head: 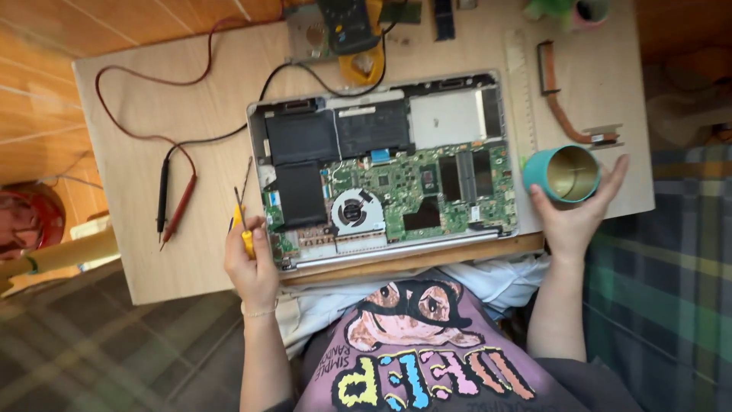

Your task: The recorder is repairing a laptop, specifically focusing on the internal components like the fan and motherboard.

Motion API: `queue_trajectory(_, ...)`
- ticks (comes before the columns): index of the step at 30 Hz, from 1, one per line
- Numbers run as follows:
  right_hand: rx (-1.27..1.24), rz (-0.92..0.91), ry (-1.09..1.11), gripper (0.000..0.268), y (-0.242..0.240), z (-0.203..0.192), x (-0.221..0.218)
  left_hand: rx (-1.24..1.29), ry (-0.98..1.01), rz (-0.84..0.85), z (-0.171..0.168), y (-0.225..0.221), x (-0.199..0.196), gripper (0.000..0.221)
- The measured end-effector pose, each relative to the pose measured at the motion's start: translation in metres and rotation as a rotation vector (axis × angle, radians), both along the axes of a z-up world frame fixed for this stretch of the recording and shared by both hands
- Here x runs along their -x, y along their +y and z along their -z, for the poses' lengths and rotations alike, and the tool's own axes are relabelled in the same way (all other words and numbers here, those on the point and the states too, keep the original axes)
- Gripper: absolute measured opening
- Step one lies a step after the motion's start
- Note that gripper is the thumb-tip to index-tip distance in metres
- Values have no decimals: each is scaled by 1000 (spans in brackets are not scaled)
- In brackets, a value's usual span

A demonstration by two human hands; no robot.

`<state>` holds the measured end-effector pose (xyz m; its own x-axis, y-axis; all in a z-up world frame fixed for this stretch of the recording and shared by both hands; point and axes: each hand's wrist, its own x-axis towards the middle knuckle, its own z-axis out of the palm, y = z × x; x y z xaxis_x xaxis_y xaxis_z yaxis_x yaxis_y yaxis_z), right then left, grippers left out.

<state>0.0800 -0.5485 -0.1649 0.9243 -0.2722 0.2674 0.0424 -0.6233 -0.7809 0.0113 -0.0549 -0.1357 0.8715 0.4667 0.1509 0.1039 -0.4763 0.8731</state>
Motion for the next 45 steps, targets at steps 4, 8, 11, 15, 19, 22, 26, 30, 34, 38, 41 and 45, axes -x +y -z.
queue_trajectory(4,34,-27,-31,117,-12,15,2,29,-8,0,0,-1,1,20)
queue_trajectory(8,110,-36,-22,117,10,-7,-2,31,-2,-7,3,3,7,21)
queue_trajectory(11,714,75,-216,120,34,-16,8,41,-15,-30,5,7,13,23)
queue_trajectory(15,421,-117,-207,63,56,-2,33,147,21,-54,8,10,20,24)
queue_trajectory(19,400,-421,-107,65,93,-23,25,243,26,-101,5,13,25,25)
queue_trajectory(22,551,-428,53,64,93,-22,21,236,20,-103,0,19,29,24)
queue_trajectory(26,535,-433,117,59,103,-35,18,280,21,-125,2,25,37,23)
queue_trajectory(30,455,-482,-65,54,141,-47,21,391,44,-146,16,28,40,23)
queue_trajectory(34,410,-748,-122,53,194,-41,32,428,65,-120,23,27,43,23)
queue_trajectory(38,474,-975,-127,56,236,-44,32,447,26,-86,14,30,44,23)
queue_trajectory(41,535,-1058,-134,59,248,-44,28,493,-1,-103,14,33,46,23)
queue_trajectory(45,608,-1076,-120,59,257,-44,22,568,-27,-134,21,36,47,24)
